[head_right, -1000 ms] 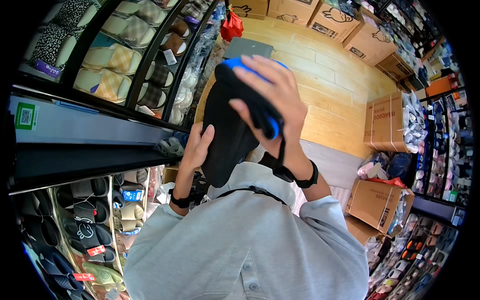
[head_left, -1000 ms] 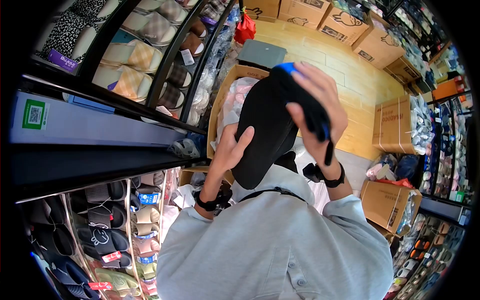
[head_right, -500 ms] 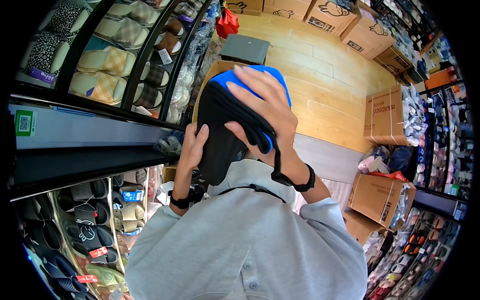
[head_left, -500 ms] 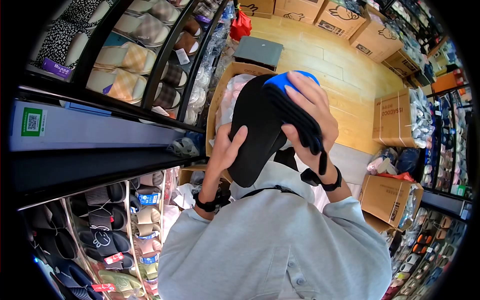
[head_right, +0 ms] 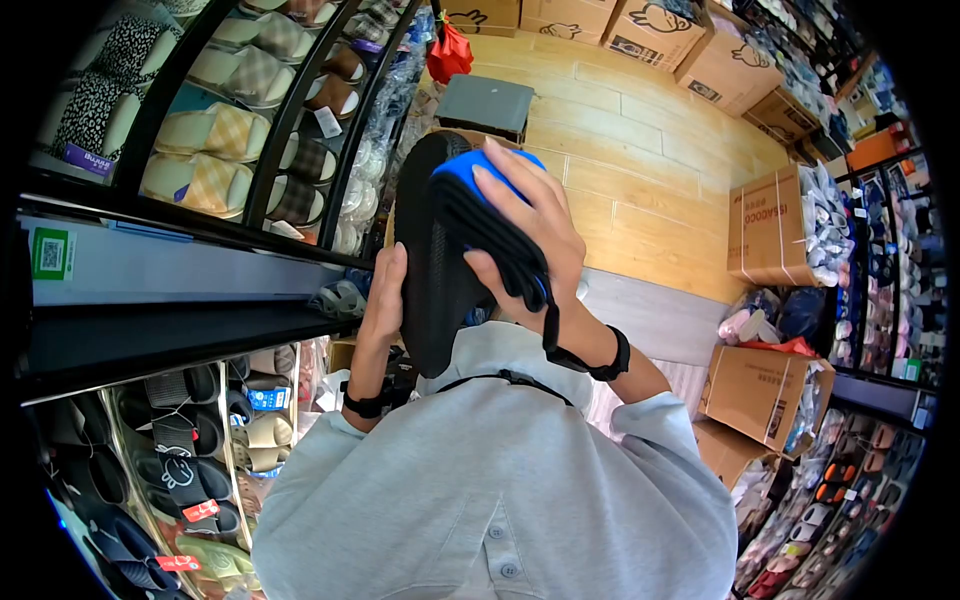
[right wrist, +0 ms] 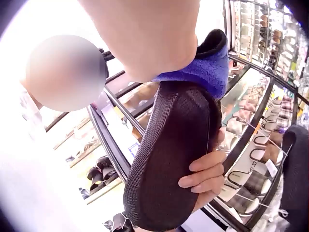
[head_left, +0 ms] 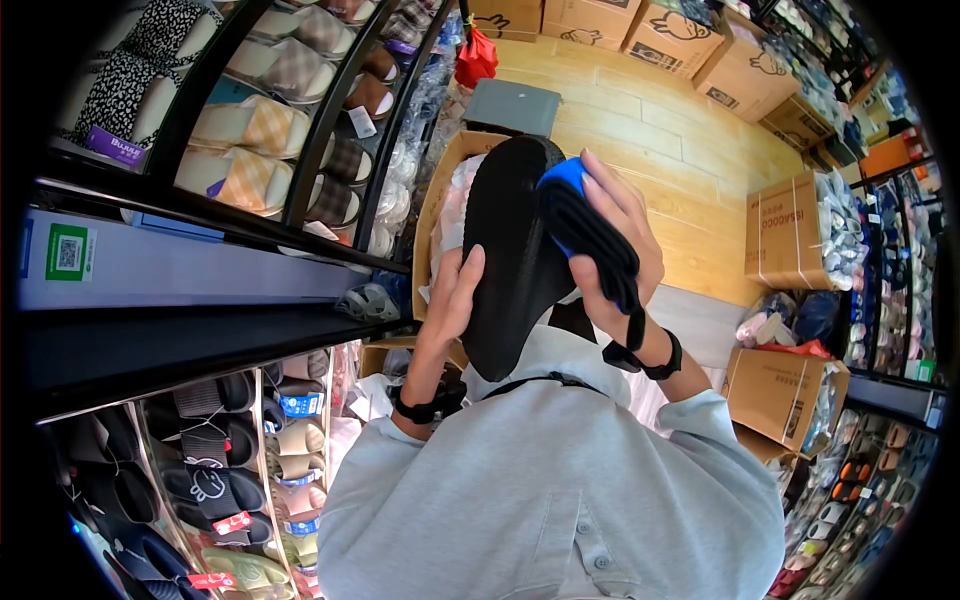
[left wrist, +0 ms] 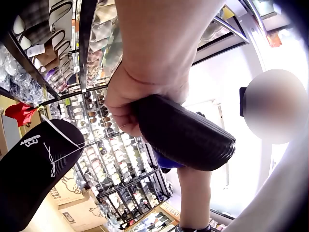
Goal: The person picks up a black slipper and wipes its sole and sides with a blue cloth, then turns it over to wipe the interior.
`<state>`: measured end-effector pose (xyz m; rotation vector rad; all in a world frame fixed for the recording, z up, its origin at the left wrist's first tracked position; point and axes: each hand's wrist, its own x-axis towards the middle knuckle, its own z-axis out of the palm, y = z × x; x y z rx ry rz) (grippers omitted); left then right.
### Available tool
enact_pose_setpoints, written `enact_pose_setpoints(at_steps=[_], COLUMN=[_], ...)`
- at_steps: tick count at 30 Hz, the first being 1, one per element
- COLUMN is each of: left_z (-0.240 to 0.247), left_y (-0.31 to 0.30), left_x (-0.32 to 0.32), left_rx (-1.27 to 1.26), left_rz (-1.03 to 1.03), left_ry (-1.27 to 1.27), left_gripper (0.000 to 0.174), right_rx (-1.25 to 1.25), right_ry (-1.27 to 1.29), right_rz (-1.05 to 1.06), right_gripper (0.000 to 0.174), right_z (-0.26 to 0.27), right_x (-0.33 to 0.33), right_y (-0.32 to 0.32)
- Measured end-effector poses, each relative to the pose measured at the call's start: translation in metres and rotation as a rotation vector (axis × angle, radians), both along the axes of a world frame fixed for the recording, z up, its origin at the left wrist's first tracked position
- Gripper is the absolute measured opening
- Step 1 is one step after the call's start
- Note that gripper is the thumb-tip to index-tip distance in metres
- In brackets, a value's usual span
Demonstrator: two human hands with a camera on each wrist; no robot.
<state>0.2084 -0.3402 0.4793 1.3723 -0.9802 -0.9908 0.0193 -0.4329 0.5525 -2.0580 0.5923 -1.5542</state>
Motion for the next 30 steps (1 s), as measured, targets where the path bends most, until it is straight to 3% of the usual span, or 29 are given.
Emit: enact_pose_setpoints(at_steps=[1, 3, 5, 6, 7, 9, 10, 11, 12, 13, 15, 19, 20, 23, 25, 27, 30], left_z=[-0.001, -0.009, -0.028, -0.035, -0.041, -0.018, -0.016, -0.002, -0.015, -0.029, -0.032, -0.004, 0.0, -0.009, 0.003, -0.005, 0.004], left_y=[-0.001, 0.0, 0.0, -0.006, 0.0, 0.002, 0.004, 0.004, 0.004, 0.002, 0.0, -0.005, -0.003, -0.001, 0.0, -0.005, -0.004], left_x=[0.001, 0.001, 0.0, 0.005, 0.009, -0.006, 0.001, -0.005, -0.002, 0.001, 0.001, -0.005, -0.002, 0.002, -0.007, -0.001, -0.008], left_rx=[0.011, 0.02, 0.048, 0.098, 0.091, 0.078, 0.018, -0.047, -0.023, -0.002, 0.003, -0.062, -0.031, -0.024, -0.084, -0.016, -0.04], left_rz=[-0.012, -0.019, 0.072, -0.01, -0.085, 0.033, -0.121, -0.064, -0.08, -0.096, -0.089, -0.125, -0.143, -0.182, -0.121, -0.194, -0.182], left_ry=[0.024, 0.047, 0.12, 0.187, 0.07, 0.089, 0.127, 0.045, 0.094, 0.142, 0.124, 0.159, 0.071, 0.089, 0.067, 0.112, 0.161], left_gripper=[0.058, 0.059, 0.059, 0.059, 0.059, 0.06, 0.062, 0.065, 0.066, 0.067, 0.068, 0.073, 0.075, 0.073, 0.07, 0.067, 0.066], right_rx=[0.001, -0.256, -0.423, -0.528, -0.629, -0.595, -0.495, -0.396, -0.334, -0.218, -0.1, -0.398, -0.467, -0.628, -0.419, -0.197, -0.274], right_ry=[0.001, 0.151, 0.299, 0.32, 0.34, 0.369, 0.338, 0.308, 0.248, 0.116, 0.094, 0.29, 0.362, 0.392, 0.333, 0.105, 0.172], right_rz=[0.003, -0.084, -0.111, -0.111, -0.108, -0.047, -0.024, -0.001, 0.008, 0.029, 0.007, -0.08, -0.092, -0.031, 0.019, 0.01, -0.09], right_gripper=[0.056, 0.055, 0.043, 0.039, 0.037, 0.037, 0.039, 0.043, 0.053, 0.053, 0.054, 0.048, 0.044, 0.041, 0.044, 0.052, 0.047], right_z=[-0.002, -0.01, -0.018, -0.026, -0.031, -0.018, -0.008, 0.001, 0.002, 0.006, 0.007, 0.005, 0.0, -0.001, 0.014, 0.011, 0.009], right_x=[0.002, 0.004, 0.003, 0.004, 0.004, -0.003, -0.006, -0.009, -0.01, -0.008, -0.008, -0.01, -0.01, -0.012, -0.017, -0.012, -0.009], right_y=[0.002, 0.009, 0.028, 0.031, 0.034, 0.026, 0.021, 0.015, 0.003, -0.003, -0.006, 0.015, 0.021, 0.017, 0.008, -0.003, 0.008])
